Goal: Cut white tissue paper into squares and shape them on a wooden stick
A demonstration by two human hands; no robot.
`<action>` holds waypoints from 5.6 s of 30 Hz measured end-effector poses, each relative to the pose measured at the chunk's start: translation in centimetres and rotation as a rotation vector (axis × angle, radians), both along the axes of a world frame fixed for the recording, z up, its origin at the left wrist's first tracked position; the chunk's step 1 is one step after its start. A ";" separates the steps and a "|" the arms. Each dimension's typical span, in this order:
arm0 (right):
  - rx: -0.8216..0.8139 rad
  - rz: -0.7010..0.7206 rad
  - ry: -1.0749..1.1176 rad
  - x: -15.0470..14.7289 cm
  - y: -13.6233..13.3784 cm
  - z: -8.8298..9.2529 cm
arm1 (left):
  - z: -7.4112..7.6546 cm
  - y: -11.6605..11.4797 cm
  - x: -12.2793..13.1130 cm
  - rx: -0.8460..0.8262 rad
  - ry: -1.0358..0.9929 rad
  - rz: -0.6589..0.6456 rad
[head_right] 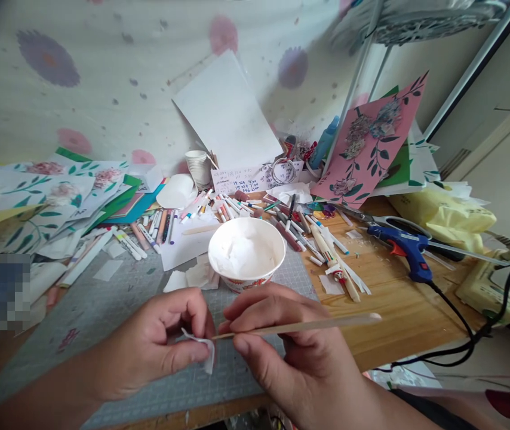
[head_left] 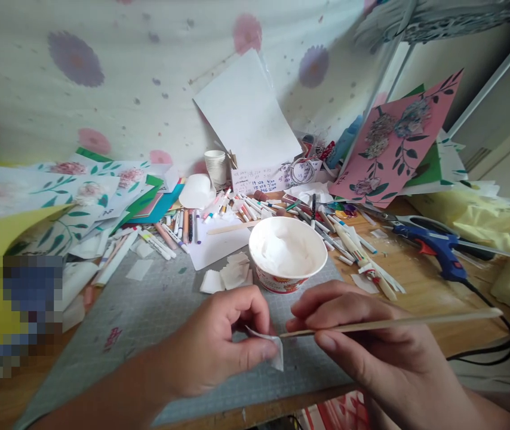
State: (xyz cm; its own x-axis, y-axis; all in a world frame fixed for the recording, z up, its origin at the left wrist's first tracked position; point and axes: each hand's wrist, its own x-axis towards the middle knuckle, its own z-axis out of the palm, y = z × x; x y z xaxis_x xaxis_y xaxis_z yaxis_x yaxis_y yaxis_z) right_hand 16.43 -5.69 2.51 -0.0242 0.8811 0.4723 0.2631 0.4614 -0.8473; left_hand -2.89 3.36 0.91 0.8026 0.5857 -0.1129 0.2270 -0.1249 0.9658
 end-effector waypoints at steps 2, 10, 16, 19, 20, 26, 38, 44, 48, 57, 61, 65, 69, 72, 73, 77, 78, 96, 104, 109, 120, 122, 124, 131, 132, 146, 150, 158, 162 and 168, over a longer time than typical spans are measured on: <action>-0.031 0.024 0.030 0.1 -0.1 0.0 | 0.0 0.0 0.0 0.019 -0.023 -0.003; -0.084 0.044 0.090 0.2 -0.6 -0.1 | -0.1 0.5 0.1 0.089 -0.116 -0.036; -0.070 0.056 0.060 0.3 -0.9 0.2 | 0.3 0.2 0.4 0.286 -0.035 -0.093; -0.083 0.094 0.043 0.1 -1.0 0.3 | 0.4 0.2 0.5 0.310 -0.022 -0.135; -0.083 0.099 0.033 0.1 -1.0 0.4 | 0.4 0.3 0.5 0.307 -0.034 -0.147; -0.080 0.081 0.013 0.3 -1.1 0.5 | 0.0 0.4 0.1 0.152 -0.126 -0.229; -0.121 0.147 0.123 0.4 -1.1 0.3 | -0.5 -0.1 0.1 -0.380 -0.208 -0.078; -0.117 0.160 0.131 0.4 -1.1 0.3 | -0.6 -0.1 -0.1 -0.390 -0.216 -0.088; -0.119 0.175 0.138 0.4 -1.0 0.3 | -0.5 -0.2 0.0 -0.397 -0.209 -0.095; -0.128 0.188 0.138 0.4 -1.1 0.4 | -0.5 -0.3 -0.1 -0.420 -0.211 -0.059; -0.129 0.178 0.141 0.3 -1.1 0.3 | -0.5 -0.4 -0.1 -0.426 -0.210 -0.047; -0.129 0.177 0.145 0.3 -1.1 0.2 | -0.4 -0.3 0.0 -0.449 -0.204 -0.029; -0.141 0.169 0.149 0.3 -1.1 0.2 | -0.3 -0.4 0.2 -0.466 -0.208 -0.011; -0.132 0.163 0.153 0.3 -1.1 0.4 | -0.4 -0.5 0.1 -0.472 -0.211 -0.016; -0.127 0.160 0.152 0.2 -1.0 0.4 | -0.4 -0.6 0.1 -0.472 -0.214 -0.021; -0.129 0.154 0.159 0.1 -1.0 0.4 | -0.4 -0.6 -0.1 -0.468 -0.227 -0.053; -0.133 0.157 0.161 0.1 -1.0 0.4 | -0.4 -0.5 -0.1 -0.472 -0.228 -0.062; -0.158 0.219 0.149 0.1 -1.2 0.7 | -0.2 -0.4 -0.1 -0.519 -0.202 -0.129; -0.168 0.228 0.149 0.2 -1.2 0.6 | -0.1 -0.4 -0.1 -0.508 -0.187 -0.151; -0.174 0.230 0.163 0.1 -1.2 0.7 | 0.0 -0.3 -0.1 -0.473 -0.186 -0.174; -0.187 0.245 0.173 0.2 -1.1 0.6 | -0.2 -0.3 -0.1 -0.464 -0.168 -0.168; -0.185 0.245 0.172 0.2 -1.2 0.6 | -0.2 -0.4 -0.2 -0.471 -0.165 -0.161; -0.190 0.243 0.173 0.2 -1.3 0.6 | -0.1 -0.4 -0.2 -0.479 -0.160 -0.151; -0.202 0.239 0.144 0.2 -1.1 0.5 | 0.1 -0.4 -0.1 -0.513 -0.116 -0.119; -0.204 0.237 0.136 0.2 -1.1 0.5 | 0.1 -0.4 0.0 -0.517 -0.118 -0.114; -0.213 0.245 0.130 0.0 -1.0 0.4 | 0.2 -0.2 0.0 -0.346 -0.100 -0.085; -0.222 0.244 0.119 -0.2 -1.0 0.6 | 0.0 0.1 0.0 -0.162 -0.069 -0.094; -0.237 0.246 0.109 -0.1 -1.2 0.5 | 0.0 0.1 -0.1 -0.081 -0.073 -0.126; -0.236 0.236 0.093 -0.1 -1.2 0.8 | 0.2 0.0 0.0 -0.070 -0.037 -0.123; -0.254 0.224 0.067 -0.2 -1.3 0.6 | 0.2 -0.1 0.0 -0.079 -0.046 -0.116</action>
